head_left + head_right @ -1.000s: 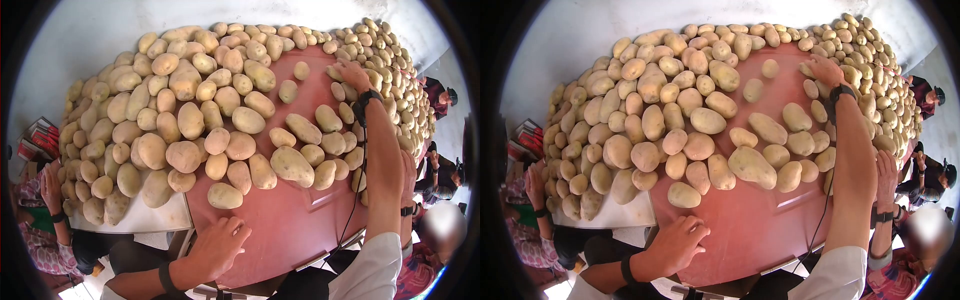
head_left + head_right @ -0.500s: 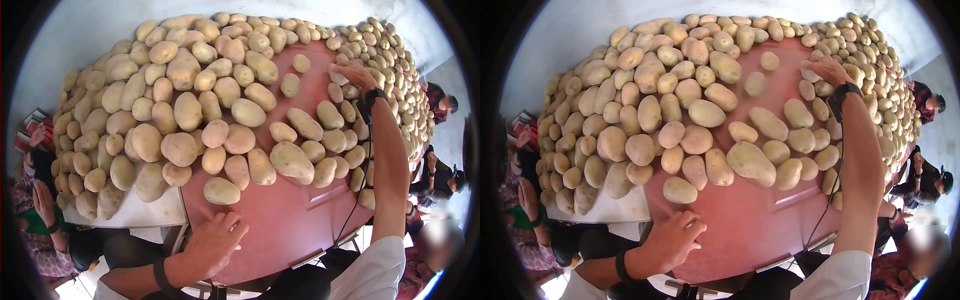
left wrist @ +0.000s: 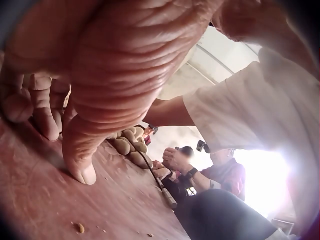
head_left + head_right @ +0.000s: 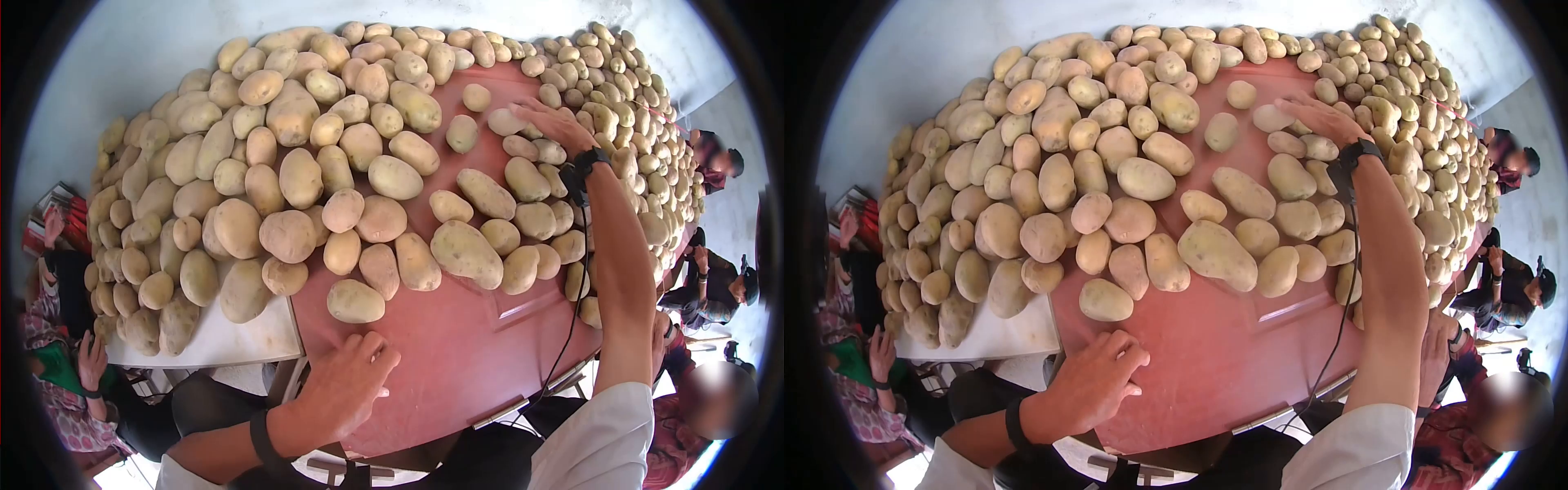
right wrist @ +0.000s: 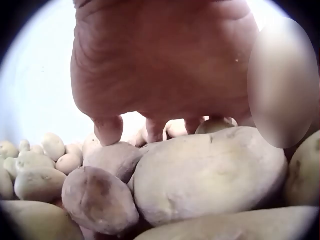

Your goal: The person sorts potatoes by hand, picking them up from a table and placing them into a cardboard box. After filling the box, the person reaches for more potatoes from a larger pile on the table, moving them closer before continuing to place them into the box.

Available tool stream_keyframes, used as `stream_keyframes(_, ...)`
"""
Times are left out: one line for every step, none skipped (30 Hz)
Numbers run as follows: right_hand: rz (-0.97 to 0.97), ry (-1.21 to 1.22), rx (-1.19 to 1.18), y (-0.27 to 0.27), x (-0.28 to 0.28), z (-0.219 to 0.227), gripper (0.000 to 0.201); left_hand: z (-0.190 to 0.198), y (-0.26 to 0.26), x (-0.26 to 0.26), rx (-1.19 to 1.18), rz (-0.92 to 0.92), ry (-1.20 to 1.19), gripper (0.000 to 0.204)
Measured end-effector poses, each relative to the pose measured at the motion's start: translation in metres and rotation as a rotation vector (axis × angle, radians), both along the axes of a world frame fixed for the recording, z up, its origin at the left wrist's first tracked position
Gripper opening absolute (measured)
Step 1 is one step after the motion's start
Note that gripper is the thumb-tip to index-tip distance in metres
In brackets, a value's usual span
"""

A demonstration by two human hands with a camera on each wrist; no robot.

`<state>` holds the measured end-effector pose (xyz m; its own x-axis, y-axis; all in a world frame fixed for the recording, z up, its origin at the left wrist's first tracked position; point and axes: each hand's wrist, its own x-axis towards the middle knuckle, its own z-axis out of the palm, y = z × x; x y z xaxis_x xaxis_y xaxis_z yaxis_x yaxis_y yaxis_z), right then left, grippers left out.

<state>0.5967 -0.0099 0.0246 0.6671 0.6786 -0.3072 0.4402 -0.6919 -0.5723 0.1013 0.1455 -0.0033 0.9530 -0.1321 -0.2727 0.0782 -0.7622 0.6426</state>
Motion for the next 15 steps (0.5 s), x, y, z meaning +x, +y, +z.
stream_keyframes(-0.003,0.001,-0.004,0.0,-0.001,-0.004,0.1,0.001,0.0,0.0,-0.004,-0.003,0.001,0.042)
stream_keyframes(-0.012,-0.031,-0.012,0.0,-0.002,-0.011,0.09,-0.001,0.0,0.001,-0.005,0.001,-0.013,0.042)
stream_keyframes(-0.022,-0.06,-0.02,0.0,-0.011,-0.012,0.081,-0.001,-0.001,0.0,-0.006,0.004,-0.025,0.041)
stream_keyframes(0.008,-0.059,-0.076,0.002,-0.018,-0.01,0.086,-0.001,-0.001,0.0,-0.009,-0.001,-0.022,0.041)
stream_keyframes(0.005,-0.056,-0.079,0.005,-0.028,-0.011,0.086,-0.001,-0.001,0.0,-0.017,0.008,-0.033,0.041)
stream_keyframes(0.022,-0.065,-0.061,0.009,-0.04,-0.012,0.087,-0.001,-0.002,0.0,-0.024,0.017,-0.045,0.04)
stream_keyframes(0.04,-0.075,-0.042,0.013,-0.051,-0.012,0.089,-0.002,-0.002,-0.001,-0.026,0.015,-0.044,0.04)
stream_keyframes(0.009,-0.091,-0.055,0.011,-0.065,-0.007,0.089,-0.004,-0.002,-0.002,-0.032,0.015,-0.066,0.04)
stream_keyframes(0.015,-0.093,-0.053,0.01,-0.069,-0.008,0.089,-0.005,-0.001,-0.003,-0.035,0.017,-0.091,0.04)
stream_keyframes(0.025,-0.083,-0.048,0.009,-0.07,-0.013,0.09,-0.006,-0.002,-0.003,-0.043,0.023,-0.09,0.042)
stream_keyframes(0.034,-0.076,-0.041,0.007,-0.072,-0.018,0.091,-0.008,-0.001,-0.004,-0.037,0.025,-0.095,0.042)
stream_keyframes(0.034,-0.082,-0.037,0.006,-0.078,-0.018,0.091,-0.011,-0.001,-0.005,-0.044,0.021,-0.124,0.044)
stream_keyframes(0.028,-0.107,-0.066,0.004,-0.087,-0.017,0.092,-0.013,-0.001,-0.007,-0.054,0.019,-0.153,0.045)
stream_keyframes(0.021,-0.131,-0.098,0.0,-0.097,-0.016,0.094,-0.013,-0.002,-0.007,-0.056,0.02,-0.159,0.045)
stream_keyframes(0.02,-0.134,-0.1,-0.002,-0.108,-0.013,0.094,-0.013,-0.002,-0.006,-0.053,0.025,-0.153,0.045)
